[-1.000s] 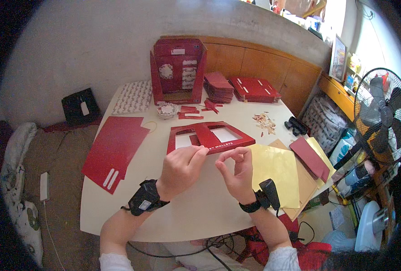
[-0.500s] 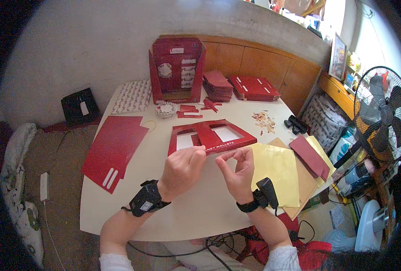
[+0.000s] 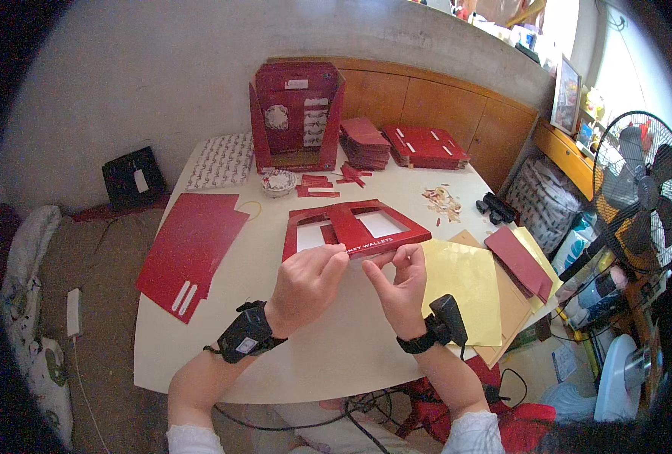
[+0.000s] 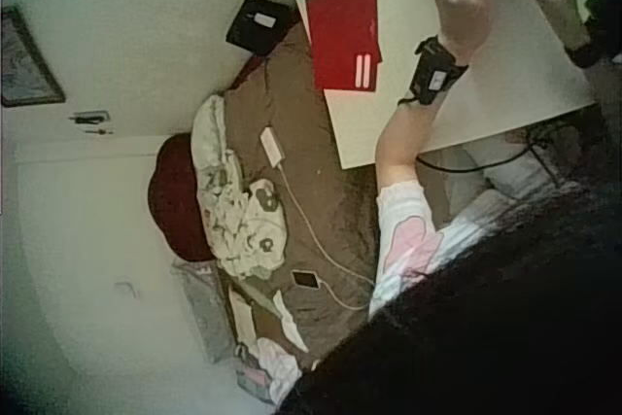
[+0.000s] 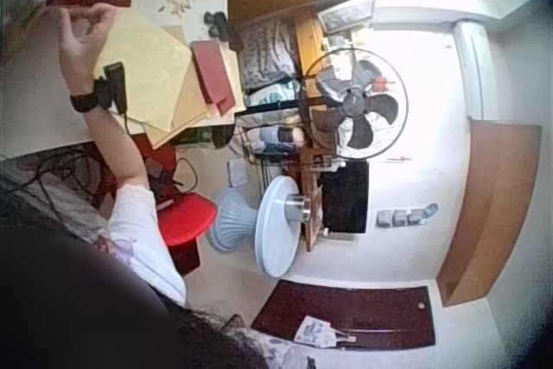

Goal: The recorder is folding and assembling paper money wallets/envelopes.

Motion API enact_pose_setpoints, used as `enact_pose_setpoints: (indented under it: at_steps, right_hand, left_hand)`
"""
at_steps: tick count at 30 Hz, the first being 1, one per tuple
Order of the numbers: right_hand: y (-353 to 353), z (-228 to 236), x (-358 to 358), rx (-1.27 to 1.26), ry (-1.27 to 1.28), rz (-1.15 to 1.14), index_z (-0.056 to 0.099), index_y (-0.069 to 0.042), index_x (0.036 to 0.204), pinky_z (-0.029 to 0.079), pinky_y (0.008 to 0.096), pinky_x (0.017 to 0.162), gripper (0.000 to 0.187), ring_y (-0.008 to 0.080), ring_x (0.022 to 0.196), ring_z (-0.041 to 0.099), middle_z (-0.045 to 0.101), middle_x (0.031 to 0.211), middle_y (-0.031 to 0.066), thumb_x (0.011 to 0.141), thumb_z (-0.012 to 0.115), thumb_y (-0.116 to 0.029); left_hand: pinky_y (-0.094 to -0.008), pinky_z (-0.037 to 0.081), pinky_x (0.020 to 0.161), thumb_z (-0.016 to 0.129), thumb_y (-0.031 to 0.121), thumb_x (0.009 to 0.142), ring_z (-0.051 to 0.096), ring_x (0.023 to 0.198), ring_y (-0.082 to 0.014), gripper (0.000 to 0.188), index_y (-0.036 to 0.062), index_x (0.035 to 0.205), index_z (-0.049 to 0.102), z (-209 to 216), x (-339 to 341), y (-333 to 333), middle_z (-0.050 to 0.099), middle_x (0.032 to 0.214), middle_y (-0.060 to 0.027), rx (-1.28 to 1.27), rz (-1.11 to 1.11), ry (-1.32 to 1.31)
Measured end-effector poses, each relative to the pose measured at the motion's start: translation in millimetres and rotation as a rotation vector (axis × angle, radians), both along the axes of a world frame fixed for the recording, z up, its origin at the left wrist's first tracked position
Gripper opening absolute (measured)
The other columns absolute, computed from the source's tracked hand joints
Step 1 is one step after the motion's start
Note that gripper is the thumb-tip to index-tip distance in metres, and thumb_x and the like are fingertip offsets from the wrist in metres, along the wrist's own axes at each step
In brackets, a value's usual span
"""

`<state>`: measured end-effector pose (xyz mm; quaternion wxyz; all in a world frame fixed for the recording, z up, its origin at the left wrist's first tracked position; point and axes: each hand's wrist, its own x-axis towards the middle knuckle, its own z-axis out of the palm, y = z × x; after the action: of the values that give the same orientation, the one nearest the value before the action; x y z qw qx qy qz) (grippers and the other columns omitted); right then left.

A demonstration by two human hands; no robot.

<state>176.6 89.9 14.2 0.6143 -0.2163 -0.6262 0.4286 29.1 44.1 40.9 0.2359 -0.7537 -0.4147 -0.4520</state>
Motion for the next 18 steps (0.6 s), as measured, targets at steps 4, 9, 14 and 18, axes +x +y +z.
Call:
enact_pose_setpoints:
  at_steps: [4,9,14,18]
  right_hand:
    - [0.2,1.5,-0.8,0.009,0.013,-0.005,0.035,-0.007,0.084,0.042,0.0236,0.070,0.036,0.0119,0.073,0.054,0.048,0.078,0.0029,0.072,0.067,0.001]
    - [1.8,0.6,-1.0,0.027,-0.014,-0.034,0.035,-0.006,0.084,0.042,0.0237,0.067,0.035,0.0111,0.071,0.053,0.046,0.076,0.0022,0.072,0.068,0.000]
    - [2.2,-1.3,-1.8,0.019,-0.004,-0.041,0.035,-0.006,0.084,0.042,0.0234,0.067,0.036,0.0110,0.070,0.052,0.046,0.075,0.0019,0.071,0.068,0.000]
    - [2.4,-1.9,-1.0,0.023,-0.001,-0.036,0.035,-0.006,0.085,0.042,0.0231,0.067,0.036,0.0109,0.070,0.052,0.046,0.075,0.0018,0.071,0.068,0.000]
  left_hand:
    - [-0.0318,0.052,0.058,0.057,0.001,0.072,0.062,0.069,-0.0245,0.012,0.0019,0.081,0.049,0.9,-0.3,-1.2,0.059,0.078,-0.0120,-0.029,0.011,0.020]
    - [-0.0313,0.052,0.057,0.057,0.000,0.070,0.061,0.068,-0.0241,0.013,0.0020,0.081,0.050,1.4,-0.5,-0.8,0.058,0.078,-0.0112,-0.026,-0.005,0.021]
    - [-0.0311,0.051,0.057,0.058,0.000,0.068,0.060,0.067,-0.0238,0.015,0.0026,0.080,0.051,0.2,-0.9,-0.6,0.058,0.078,-0.0106,-0.012,-0.012,0.022]
    - [-0.0309,0.051,0.057,0.058,0.000,0.067,0.060,0.067,-0.0234,0.016,0.0029,0.082,0.052,0.0,0.0,-0.5,0.057,0.078,-0.0103,-0.020,-0.003,0.023]
